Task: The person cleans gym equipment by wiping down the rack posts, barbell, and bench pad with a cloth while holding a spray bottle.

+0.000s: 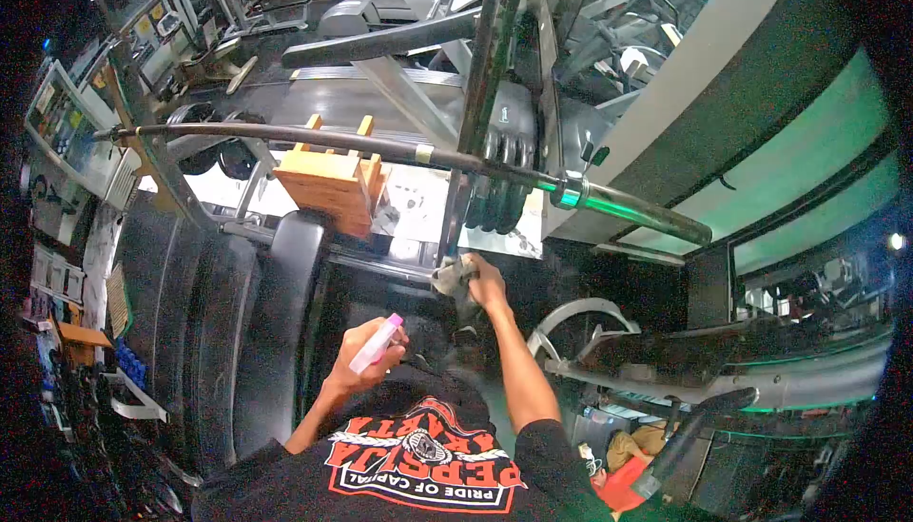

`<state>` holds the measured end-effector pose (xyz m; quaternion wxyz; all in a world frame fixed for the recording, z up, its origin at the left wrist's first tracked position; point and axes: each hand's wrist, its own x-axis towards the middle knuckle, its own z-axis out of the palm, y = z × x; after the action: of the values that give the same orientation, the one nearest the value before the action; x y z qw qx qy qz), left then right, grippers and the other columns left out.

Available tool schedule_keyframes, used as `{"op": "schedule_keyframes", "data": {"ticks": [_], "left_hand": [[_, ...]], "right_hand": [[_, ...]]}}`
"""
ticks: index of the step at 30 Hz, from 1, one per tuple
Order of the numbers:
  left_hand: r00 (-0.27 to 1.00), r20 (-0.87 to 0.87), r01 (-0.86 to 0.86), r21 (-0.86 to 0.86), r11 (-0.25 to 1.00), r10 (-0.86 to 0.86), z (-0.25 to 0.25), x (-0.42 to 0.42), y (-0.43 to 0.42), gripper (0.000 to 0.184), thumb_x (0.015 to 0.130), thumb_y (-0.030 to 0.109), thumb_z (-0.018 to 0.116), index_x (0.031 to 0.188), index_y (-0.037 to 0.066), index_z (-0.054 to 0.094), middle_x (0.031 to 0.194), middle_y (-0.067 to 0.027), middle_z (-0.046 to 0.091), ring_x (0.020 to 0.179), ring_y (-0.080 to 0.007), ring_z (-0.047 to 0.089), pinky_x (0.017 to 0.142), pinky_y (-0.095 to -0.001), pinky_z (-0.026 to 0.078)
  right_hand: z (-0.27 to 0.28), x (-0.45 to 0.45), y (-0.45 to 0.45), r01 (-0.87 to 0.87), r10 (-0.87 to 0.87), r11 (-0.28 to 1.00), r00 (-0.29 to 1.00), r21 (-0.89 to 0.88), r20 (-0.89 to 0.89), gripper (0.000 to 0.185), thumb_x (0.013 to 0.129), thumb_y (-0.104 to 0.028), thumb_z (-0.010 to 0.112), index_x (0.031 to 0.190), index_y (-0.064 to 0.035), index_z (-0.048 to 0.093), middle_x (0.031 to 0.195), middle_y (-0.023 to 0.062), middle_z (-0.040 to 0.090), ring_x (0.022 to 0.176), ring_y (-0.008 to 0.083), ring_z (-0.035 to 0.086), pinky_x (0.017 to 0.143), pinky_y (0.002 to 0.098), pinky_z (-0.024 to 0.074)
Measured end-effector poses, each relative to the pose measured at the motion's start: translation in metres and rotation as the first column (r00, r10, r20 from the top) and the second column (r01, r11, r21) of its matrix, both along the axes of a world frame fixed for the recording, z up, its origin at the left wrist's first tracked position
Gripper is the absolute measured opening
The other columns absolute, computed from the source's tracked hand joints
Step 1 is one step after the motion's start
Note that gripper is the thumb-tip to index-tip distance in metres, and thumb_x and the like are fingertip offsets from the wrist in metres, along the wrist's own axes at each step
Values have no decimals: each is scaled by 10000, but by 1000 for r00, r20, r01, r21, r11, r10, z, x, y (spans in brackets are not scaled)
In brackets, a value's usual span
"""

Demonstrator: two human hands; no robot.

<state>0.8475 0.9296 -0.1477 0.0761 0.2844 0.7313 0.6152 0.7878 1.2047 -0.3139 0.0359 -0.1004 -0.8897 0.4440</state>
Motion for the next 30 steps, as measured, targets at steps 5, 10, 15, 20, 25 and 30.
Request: {"op": "schedule_keyframes", "data": {"ticks": [5, 10, 15, 20, 25, 30], "left_hand": [[1000, -5, 28, -7, 1000, -28, 1, 2, 0, 168, 796, 55, 717, 924, 12, 618, 815, -112, 625, 688, -255, 629, 627, -325, 499], [999, 7, -45, 35, 998, 45, 7, 14, 1, 162, 801, 42, 703, 935, 6, 618, 814, -111, 627, 687, -239, 628, 634, -315, 492], [995, 22, -101, 7, 995, 100, 8, 32, 5, 130, 819, 29, 677, 930, 6, 615, 782, -99, 617, 655, -210, 620, 602, -305, 486], [971, 89, -217, -37, 975, 220, 10, 64, 13, 130, 818, 13, 675, 931, 15, 611, 803, -87, 624, 670, -203, 628, 605, -305, 494], [944, 57, -319, -99, 943, 325, 5, 107, 11, 172, 793, -23, 682, 944, 17, 611, 856, -98, 641, 756, -209, 655, 657, -310, 513], [841, 33, -537, -72, 841, 540, -14, 155, 2, 223, 816, -27, 656, 1029, -19, 592, 884, -100, 653, 764, -190, 652, 676, -308, 523]], "right_hand": [[-58, 10, -39, -16, 38, 997, 945, 69, -326, 444, 736, 76, 435, 1092, -94, 638, 1061, 196, 664, 1034, 355, 635, 883, 381, 489], [-22, 34, -26, -3, 15, 994, 993, -108, 113, 494, 716, 5, 404, 1134, -97, 646, 1058, 183, 675, 1052, 338, 641, 910, 379, 479], [-28, 36, -9, 50, -55, 996, 996, -76, -63, 432, 767, -67, 464, 1162, -91, 638, 1004, 213, 673, 975, 397, 639, 866, 436, 493], [-19, 2, -44, -37, 20, 998, 961, -55, -277, 450, 718, 96, 418, 1056, -87, 652, 1165, 181, 613, 1120, 376, 559, 952, 396, 446], [-21, 18, -59, -10, 24, 998, 970, 61, -241, 402, 743, 36, 442, 1026, -122, 678, 1093, 165, 642, 1024, 384, 607, 885, 426, 485], [8, 52, -56, -39, 38, 999, 999, -38, -21, 355, 820, 10, 449, 1093, -84, 656, 1040, 179, 677, 979, 342, 649, 886, 374, 490]]}}
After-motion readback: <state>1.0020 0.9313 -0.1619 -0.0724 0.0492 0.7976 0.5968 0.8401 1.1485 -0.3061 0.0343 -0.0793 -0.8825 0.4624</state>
